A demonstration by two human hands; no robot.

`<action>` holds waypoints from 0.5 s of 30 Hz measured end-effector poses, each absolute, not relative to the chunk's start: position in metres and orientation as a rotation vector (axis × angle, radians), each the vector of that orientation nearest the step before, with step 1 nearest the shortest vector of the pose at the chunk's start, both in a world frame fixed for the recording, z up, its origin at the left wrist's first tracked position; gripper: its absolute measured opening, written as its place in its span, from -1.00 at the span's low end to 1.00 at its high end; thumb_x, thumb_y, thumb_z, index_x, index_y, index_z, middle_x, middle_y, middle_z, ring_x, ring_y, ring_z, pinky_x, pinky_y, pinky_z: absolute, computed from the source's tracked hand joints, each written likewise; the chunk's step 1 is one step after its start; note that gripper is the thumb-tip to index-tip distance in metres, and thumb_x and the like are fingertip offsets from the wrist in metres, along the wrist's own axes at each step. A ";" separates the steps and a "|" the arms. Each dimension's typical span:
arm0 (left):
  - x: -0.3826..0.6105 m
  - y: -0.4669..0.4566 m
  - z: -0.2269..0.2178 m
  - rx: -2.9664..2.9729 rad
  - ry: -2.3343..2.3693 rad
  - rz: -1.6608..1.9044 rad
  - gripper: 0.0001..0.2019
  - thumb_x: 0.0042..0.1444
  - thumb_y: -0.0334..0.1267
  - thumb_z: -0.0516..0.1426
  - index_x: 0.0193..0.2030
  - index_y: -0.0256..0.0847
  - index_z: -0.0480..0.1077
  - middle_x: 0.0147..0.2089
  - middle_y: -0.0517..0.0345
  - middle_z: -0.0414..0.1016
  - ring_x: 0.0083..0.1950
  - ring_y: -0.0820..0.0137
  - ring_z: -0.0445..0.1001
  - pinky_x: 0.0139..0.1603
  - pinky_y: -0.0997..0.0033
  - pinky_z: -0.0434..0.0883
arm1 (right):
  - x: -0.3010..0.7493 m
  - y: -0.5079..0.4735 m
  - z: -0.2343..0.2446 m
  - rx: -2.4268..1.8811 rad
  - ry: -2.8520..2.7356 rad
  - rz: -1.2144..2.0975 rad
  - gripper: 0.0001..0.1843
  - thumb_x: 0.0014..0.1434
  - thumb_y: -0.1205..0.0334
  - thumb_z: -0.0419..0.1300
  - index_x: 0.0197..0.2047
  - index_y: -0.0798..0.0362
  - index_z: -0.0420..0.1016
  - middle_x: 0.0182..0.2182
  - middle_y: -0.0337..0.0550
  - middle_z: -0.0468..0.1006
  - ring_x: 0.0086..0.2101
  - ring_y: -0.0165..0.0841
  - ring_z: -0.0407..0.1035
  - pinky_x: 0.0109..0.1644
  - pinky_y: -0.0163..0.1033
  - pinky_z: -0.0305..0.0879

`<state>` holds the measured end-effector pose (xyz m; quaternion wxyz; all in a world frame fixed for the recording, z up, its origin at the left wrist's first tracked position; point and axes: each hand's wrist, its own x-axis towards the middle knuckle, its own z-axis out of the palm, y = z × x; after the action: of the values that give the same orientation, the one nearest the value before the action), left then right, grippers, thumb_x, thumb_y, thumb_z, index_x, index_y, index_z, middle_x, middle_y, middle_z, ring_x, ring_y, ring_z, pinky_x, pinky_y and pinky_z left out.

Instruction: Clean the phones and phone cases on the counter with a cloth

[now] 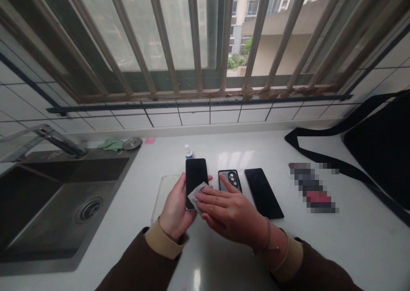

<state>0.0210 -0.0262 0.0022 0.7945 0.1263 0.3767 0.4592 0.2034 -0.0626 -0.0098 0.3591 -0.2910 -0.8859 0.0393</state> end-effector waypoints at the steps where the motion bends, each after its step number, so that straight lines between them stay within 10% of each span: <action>1: 0.022 -0.026 0.003 0.265 0.806 0.993 -0.45 0.59 0.00 -0.06 0.09 -0.40 0.63 -0.04 -0.20 0.76 -0.14 0.24 0.74 0.00 0.28 0.65 | 0.203 -0.062 -0.011 -0.797 -2.261 0.097 -0.68 0.50 0.31 0.18 0.22 -0.03 0.62 0.21 -0.20 0.71 0.25 -0.27 0.57 0.70 0.17 -0.29; 8: 0.032 -0.031 0.004 0.278 0.673 0.981 -0.50 0.61 -0.08 -0.04 0.40 -0.35 0.49 0.18 -0.15 0.71 0.22 0.18 0.67 0.38 0.20 0.49 | 0.205 -0.053 -0.021 -1.131 -2.140 -0.014 -0.54 0.54 0.34 0.09 0.42 0.17 0.48 0.43 0.15 0.45 0.44 0.01 0.34 0.55 0.40 0.19; 15: 0.032 -0.045 0.001 0.455 0.697 0.780 -0.47 0.54 0.01 0.10 0.49 -0.21 0.42 0.24 -0.17 0.67 0.14 0.09 0.69 0.21 0.06 0.59 | 0.210 -0.050 -0.022 -1.138 -1.990 -0.039 -0.41 0.53 0.39 0.08 0.57 0.14 0.29 0.48 0.21 0.37 0.50 -0.01 0.20 0.54 0.36 0.27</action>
<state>0.0324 -0.0449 0.0014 0.8417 0.2155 0.3298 0.3693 0.2105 -0.0504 -0.0216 0.4116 -0.4523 -0.7910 -0.0155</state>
